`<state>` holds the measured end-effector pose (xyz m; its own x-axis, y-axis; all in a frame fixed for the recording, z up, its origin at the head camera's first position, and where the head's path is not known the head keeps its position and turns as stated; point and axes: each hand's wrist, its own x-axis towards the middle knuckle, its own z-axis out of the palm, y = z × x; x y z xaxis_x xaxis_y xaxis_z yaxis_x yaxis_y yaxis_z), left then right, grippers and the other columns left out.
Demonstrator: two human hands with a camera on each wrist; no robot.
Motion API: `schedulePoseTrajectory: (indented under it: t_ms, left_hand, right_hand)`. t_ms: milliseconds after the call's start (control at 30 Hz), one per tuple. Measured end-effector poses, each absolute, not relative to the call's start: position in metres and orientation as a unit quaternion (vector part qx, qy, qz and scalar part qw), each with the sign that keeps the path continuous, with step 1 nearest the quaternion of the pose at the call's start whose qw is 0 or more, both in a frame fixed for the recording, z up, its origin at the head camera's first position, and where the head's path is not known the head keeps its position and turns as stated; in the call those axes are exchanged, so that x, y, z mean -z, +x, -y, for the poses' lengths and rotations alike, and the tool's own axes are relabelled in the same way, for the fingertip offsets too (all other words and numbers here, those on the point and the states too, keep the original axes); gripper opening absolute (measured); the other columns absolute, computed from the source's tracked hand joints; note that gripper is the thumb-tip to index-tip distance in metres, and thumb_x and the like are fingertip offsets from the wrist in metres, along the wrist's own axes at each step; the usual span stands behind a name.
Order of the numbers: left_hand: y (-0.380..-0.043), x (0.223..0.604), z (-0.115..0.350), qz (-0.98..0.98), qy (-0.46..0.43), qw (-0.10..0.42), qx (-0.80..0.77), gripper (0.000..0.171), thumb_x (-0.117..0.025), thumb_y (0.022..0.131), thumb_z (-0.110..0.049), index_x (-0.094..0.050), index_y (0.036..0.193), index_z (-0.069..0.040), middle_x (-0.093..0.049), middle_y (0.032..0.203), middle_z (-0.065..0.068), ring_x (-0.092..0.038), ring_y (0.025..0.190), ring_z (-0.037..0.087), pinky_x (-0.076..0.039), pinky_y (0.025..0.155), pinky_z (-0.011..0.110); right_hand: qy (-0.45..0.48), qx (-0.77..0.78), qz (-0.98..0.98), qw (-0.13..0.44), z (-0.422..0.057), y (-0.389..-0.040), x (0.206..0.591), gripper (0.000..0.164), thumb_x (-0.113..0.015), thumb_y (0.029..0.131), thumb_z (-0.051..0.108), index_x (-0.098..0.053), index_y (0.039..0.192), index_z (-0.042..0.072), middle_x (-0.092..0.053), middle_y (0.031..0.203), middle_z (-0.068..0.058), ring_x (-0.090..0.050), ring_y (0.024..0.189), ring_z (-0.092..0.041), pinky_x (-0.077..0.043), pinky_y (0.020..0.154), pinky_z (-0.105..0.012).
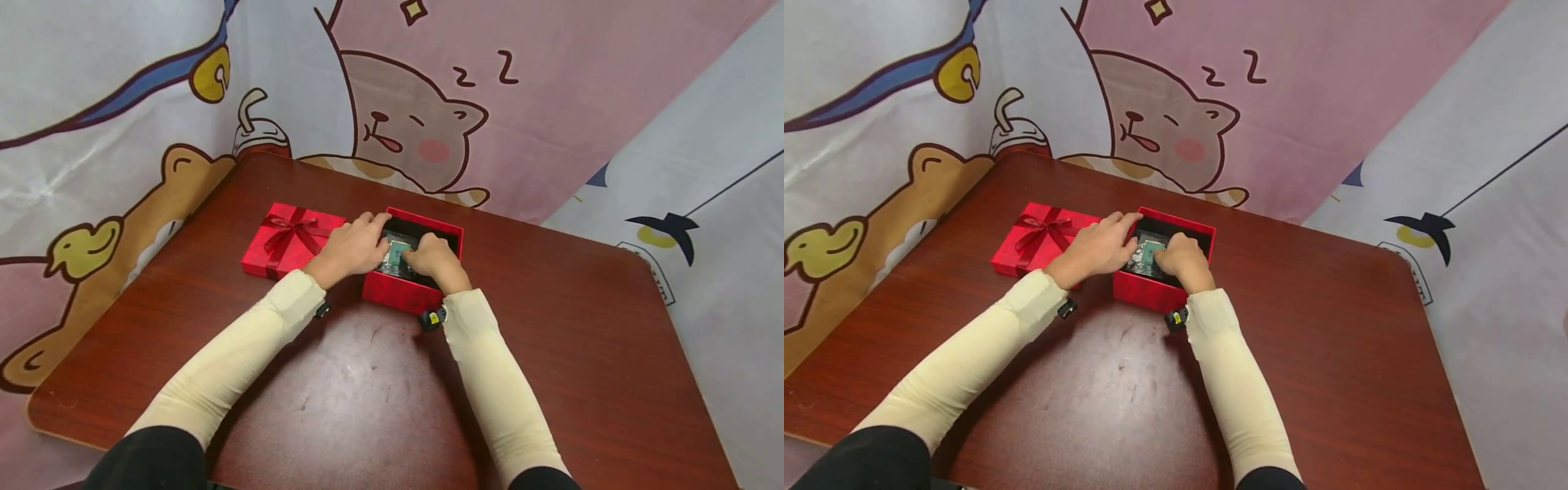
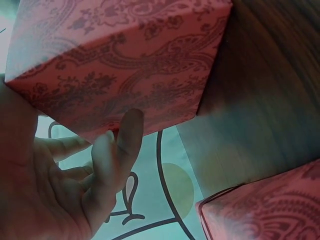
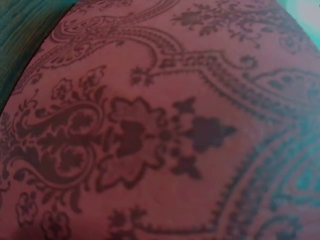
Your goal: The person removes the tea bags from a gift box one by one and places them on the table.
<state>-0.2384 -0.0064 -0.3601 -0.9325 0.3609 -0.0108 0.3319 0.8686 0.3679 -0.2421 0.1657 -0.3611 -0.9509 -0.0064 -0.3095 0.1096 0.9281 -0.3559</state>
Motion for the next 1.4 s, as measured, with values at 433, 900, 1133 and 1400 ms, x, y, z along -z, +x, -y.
schedulePoseTrajectory:
  t_ms: [433, 900, 1133, 1400]
  left_hand:
    - [-0.237, 0.359, 0.006, -0.966, 0.18, 0.038, -0.18, 0.057, -0.048, 0.099, -0.033, -0.037, 0.152, -0.015, -0.049, 0.138, 0.016, -0.061, 0.109, 0.036, -0.051, 0.087, 0.052]
    - [-0.237, 0.36, 0.004, -0.967, 0.179, 0.025, -0.178, 0.055, -0.047, 0.098, -0.032, -0.039, 0.151, -0.016, -0.051, 0.137, 0.015, -0.062, 0.106, 0.038, -0.051, 0.088, 0.053]
    - [-0.237, 0.362, 0.005, -0.968, 0.172, 0.029, -0.178, 0.056, -0.047, 0.098, -0.032, -0.038, 0.151, -0.016, -0.05, 0.138, 0.015, -0.062, 0.107, 0.038, -0.051, 0.086, 0.053]
    - [-0.237, 0.361, 0.003, -0.968, 0.169, 0.034, -0.181, 0.056, -0.047, 0.099, -0.033, -0.038, 0.151, -0.017, -0.05, 0.138, 0.014, -0.063, 0.104, 0.039, -0.052, 0.083, 0.053]
  right_hand:
    - [0.019, 0.204, -0.969, 0.139, -0.165, -0.237, 0.357, 0.042, -0.059, 0.093, 0.035, -0.06, 0.109, -0.003, -0.062, 0.096, -0.016, -0.059, 0.083, -0.028, -0.05, 0.073, -0.04]
    - [0.022, 0.225, -0.971, 0.077, -0.165, -0.233, 0.35, 0.027, -0.062, 0.092, 0.029, -0.063, 0.091, 0.001, -0.06, 0.084, -0.014, -0.054, 0.076, -0.027, -0.045, 0.063, -0.039]
    - [0.007, 0.254, -0.966, 0.047, -0.166, -0.233, 0.353, 0.039, -0.066, 0.091, 0.023, -0.063, 0.122, -0.001, -0.066, 0.112, -0.018, -0.06, 0.098, -0.03, -0.052, 0.083, -0.045]
    - [-0.003, 0.294, -0.955, 0.032, -0.168, -0.231, 0.351, 0.044, -0.068, 0.091, 0.02, -0.059, 0.129, -0.002, -0.069, 0.092, -0.013, -0.064, 0.084, -0.024, -0.053, 0.076, -0.039]
